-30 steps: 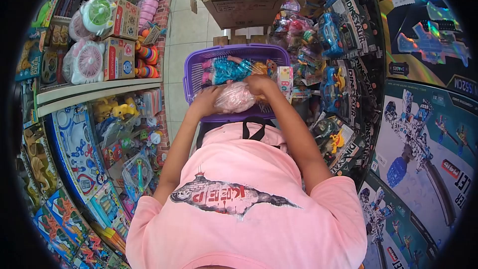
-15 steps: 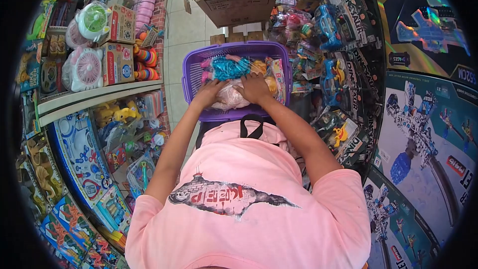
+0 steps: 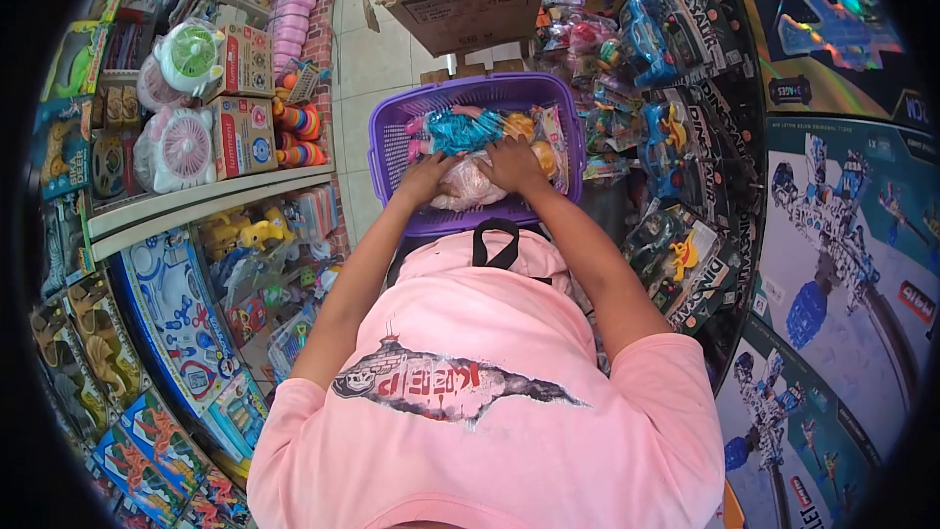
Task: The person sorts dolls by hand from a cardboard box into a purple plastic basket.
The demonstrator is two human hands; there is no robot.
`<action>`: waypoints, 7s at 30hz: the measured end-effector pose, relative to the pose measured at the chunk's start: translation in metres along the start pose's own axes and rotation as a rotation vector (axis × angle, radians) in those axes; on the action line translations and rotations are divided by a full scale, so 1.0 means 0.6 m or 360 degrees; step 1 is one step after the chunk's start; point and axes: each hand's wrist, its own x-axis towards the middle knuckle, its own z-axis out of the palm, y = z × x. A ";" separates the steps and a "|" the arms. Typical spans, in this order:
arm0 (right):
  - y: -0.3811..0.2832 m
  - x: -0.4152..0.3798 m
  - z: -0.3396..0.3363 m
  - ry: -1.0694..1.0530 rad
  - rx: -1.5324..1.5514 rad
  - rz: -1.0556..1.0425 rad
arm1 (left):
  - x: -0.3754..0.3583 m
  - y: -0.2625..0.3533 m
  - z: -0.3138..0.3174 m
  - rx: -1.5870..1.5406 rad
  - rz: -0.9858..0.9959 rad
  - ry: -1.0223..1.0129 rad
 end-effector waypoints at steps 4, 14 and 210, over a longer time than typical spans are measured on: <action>0.016 0.020 0.005 -0.0124 0.0191 0.0165 | -0.015 0.006 -0.010 0.0036 -0.0003 0.0068; -0.081 0.040 -0.051 0.0418 0.0749 0.0522 | -0.098 -0.033 -0.144 -0.0293 0.0217 0.0969; -0.150 0.659 -0.740 0.1184 0.1074 0.0601 | 0.659 -0.235 -1.002 -0.2109 0.1961 -0.0859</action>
